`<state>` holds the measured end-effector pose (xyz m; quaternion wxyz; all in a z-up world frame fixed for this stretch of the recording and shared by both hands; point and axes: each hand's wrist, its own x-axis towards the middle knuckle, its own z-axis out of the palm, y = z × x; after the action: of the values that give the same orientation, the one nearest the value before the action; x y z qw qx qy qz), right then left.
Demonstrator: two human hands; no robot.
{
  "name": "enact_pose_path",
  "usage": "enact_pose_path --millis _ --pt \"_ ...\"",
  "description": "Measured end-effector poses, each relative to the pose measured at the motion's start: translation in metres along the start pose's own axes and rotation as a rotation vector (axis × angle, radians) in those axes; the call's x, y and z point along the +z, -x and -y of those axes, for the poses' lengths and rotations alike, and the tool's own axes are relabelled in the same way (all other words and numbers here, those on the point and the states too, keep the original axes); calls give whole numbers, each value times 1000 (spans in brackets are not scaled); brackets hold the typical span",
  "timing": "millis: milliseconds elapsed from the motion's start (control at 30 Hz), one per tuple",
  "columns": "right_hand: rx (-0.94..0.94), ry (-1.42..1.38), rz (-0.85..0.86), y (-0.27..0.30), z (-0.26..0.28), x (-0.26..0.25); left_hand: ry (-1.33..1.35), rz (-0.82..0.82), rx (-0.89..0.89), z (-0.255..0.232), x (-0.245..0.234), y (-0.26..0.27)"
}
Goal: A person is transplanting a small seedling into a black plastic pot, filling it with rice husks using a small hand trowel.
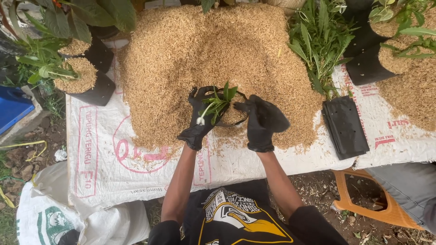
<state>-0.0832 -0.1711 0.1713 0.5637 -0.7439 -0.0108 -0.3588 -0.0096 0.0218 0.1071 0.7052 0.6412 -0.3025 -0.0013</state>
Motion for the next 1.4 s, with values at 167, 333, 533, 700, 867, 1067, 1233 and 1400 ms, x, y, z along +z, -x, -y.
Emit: enact_pose_path --millis 167,333,533,700,867,1067,1233,1400 --pt "-23 28 -33 5 2 10 226 -272 219 4 19 -11" --pt "-90 120 -4 -4 30 10 -306 -195 22 5 8 -16" --pt "-13 -57 -24 5 22 2 -645 -153 -151 14 12 -17" --pt "-56 205 -57 17 19 4 707 203 -307 100 -1 1" --pt "-12 28 2 14 13 19 2454 890 -303 192 -13 16" --pt "-50 76 0 0 42 1 3045 1019 -328 154 -9 12" --pt "-65 83 -75 12 66 -6 3521 1121 -343 115 -7 6" --pt "-70 152 -61 17 69 9 4175 1146 -278 77 -6 1"
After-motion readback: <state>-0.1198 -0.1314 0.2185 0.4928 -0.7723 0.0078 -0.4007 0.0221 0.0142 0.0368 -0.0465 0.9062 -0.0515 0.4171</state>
